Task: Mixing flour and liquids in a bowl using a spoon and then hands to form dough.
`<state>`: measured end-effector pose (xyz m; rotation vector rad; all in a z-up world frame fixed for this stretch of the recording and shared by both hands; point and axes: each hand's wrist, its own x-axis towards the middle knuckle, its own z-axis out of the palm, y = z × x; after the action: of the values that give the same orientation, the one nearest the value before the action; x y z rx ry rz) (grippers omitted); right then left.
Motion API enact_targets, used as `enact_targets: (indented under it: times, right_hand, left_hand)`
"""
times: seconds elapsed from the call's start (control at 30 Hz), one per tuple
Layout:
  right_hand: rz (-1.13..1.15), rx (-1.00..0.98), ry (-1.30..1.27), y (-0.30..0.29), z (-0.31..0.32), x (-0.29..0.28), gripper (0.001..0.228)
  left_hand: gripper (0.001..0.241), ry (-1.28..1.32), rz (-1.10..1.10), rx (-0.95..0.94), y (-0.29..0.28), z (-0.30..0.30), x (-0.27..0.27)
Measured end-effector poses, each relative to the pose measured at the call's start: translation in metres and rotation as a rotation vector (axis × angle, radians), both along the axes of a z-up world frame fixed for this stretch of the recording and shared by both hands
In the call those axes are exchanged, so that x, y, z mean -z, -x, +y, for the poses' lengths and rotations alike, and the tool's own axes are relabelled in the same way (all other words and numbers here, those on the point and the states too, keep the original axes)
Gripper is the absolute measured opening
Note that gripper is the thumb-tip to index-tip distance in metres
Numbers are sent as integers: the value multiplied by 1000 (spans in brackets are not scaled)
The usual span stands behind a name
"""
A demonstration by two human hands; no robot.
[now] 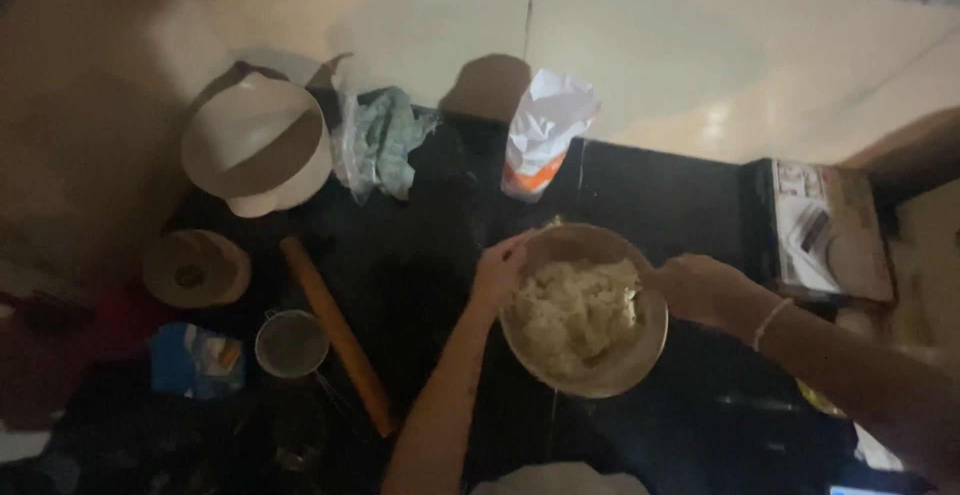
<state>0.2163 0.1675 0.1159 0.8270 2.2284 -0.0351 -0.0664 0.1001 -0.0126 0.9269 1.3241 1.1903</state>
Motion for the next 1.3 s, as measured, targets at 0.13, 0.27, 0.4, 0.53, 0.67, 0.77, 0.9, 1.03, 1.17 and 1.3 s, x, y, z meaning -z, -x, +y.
enact_targets:
  times: [0.13, 0.27, 0.4, 0.53, 0.67, 0.77, 0.9, 1.03, 1.17, 1.3]
  right_hand:
    - [60, 514, 174, -4, -23, 7, 29]
    - [271, 701, 375, -6, -32, 5, 39]
    - [484, 939, 592, -36, -61, 25, 15]
    - [636, 1349, 729, -19, -99, 19, 17]
    - [675, 1529, 815, 3, -120, 20, 13]
    - [887, 1516, 898, 1, -123, 54, 16]
    - [855, 1739, 933, 14, -126, 37, 32]
    - [973, 1673, 1100, 2, -98, 37, 29]
    - [1116, 1598, 971, 4, -71, 35, 19]
    - [1089, 1460, 842, 17, -54, 15, 32]
  left_hand:
    - [34, 3, 9, -205, -12, -16, -21]
    - [34, 54, -3, -332, -21, -18, -14]
    - [33, -3, 18, -457, -35, -47, -51]
    - [37, 21, 53, -559, -47, -63, -42]
    - [47, 33, 86, -624, -66, -90, -43]
    - [41, 21, 182, -755, -81, -106, -27]
    - [40, -65, 202, -832, -88, -122, -21]
    - [40, -61, 162, -843, -88, -123, -22]
    - [40, -143, 213, -835, -86, -125, -14]
    - [46, -54, 235, -840, -87, -123, -7]
